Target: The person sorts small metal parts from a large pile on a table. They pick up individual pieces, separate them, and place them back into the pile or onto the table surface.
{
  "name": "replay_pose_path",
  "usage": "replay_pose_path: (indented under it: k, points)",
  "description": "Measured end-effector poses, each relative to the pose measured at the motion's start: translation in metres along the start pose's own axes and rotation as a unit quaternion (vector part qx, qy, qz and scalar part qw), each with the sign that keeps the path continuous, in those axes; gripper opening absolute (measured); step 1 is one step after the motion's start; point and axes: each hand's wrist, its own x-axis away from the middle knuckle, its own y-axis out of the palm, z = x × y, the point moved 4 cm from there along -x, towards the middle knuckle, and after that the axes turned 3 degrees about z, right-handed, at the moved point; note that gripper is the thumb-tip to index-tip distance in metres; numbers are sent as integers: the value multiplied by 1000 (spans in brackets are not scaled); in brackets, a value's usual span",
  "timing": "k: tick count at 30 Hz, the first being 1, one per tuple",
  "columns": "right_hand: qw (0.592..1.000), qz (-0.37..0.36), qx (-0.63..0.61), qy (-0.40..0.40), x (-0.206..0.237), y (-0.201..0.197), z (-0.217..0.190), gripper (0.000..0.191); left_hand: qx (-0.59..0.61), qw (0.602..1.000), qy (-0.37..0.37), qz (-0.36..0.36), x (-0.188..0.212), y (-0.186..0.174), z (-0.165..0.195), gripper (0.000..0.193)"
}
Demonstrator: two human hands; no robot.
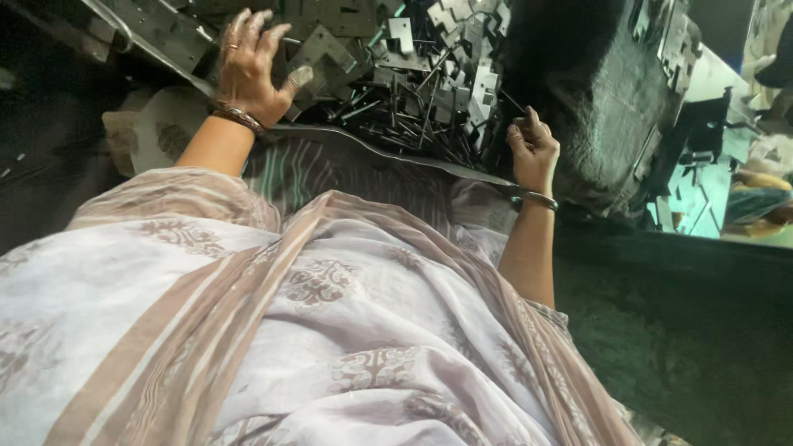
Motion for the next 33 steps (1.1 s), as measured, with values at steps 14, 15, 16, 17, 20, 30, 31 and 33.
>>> replay_pose_path:
  k: [14, 15, 16, 17, 20, 30, 31, 33]
  points:
    - [971, 43, 226, -61, 33, 91, 21, 48, -246, 962, -107, -59, -43, 44, 26, 63]
    - [973, 41, 223, -50, 35, 91, 20, 48, -247, 963, -87, -64, -42, 43, 26, 60]
    - [974, 37, 220, -42, 35, 91, 19, 47, -247, 964, -68, -68, -42, 40, 27, 56]
    - [975, 33, 216, -34, 36, 91, 19, 46, -218, 973, -41, -57, -41, 37, 31, 47]
    - [973, 34, 213, -76, 30, 92, 13, 49, -93, 995, 12, -23, -43, 26, 46, 33]
    - [924, -100, 334, -159, -24, 130, -14, 86, 803, 551, -184, 130, -84, -24, 29, 20]
    - [921, -131, 346, -126, -25, 133, -11, 83, 853, 478, -186, 99, -86, -35, 30, 21]
    - [918, -157, 353, -93, -26, 134, -7, 75, 861, 495, -111, 14, -87, -61, 38, 19]
